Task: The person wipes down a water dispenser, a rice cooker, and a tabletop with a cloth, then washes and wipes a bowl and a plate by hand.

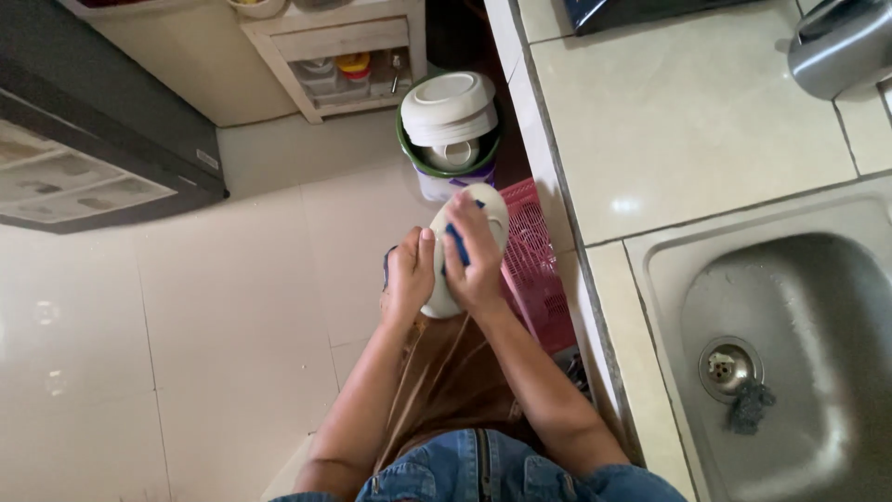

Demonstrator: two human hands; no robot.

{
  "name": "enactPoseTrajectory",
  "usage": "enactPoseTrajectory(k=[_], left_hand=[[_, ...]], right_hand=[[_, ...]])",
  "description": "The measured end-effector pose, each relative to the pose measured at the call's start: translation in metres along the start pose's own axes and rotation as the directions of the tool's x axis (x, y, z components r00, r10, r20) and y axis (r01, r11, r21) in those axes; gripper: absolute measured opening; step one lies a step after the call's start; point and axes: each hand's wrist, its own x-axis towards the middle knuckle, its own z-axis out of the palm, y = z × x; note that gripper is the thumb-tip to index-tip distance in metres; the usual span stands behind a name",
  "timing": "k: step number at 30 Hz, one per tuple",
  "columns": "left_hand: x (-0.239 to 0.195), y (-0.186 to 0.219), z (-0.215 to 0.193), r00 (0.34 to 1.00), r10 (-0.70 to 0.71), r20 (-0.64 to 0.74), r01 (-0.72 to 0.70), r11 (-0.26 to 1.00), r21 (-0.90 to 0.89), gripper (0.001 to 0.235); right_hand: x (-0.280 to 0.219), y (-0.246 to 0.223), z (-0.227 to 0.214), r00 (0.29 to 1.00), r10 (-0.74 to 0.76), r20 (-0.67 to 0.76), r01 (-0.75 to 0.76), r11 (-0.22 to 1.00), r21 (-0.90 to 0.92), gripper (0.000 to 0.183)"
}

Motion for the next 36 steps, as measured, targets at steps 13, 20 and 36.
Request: enactPoseTrajectory(k=[13, 20, 36], left_hand=[[0.117, 0.003, 0.015, 0.999, 0.025, 0.036, -0.019, 0.988, -0.153, 0.036], [0.168, 0.074, -0.006, 0.997, 0.067, 0.045, -0.049, 0.945, -0.323, 0.040], [0.272, 0.112, -0.109, 0.534, 0.452, 0.714, -0.490, 0.854, -0.175, 0.037]], right_hand=[[0.103, 0.006, 0.023, 0.998, 0.055, -0.032, -0.058, 0.992, -0.112, 0.031], [0.191, -0.028, 0.030, 0.988, 0.119, -0.098, -0.133, 0.979, -0.156, 0.030], [0.110, -0.047, 0.087, 0.347, 0.509, -0.788, -0.718, 0.684, 0.126, 0.030]])
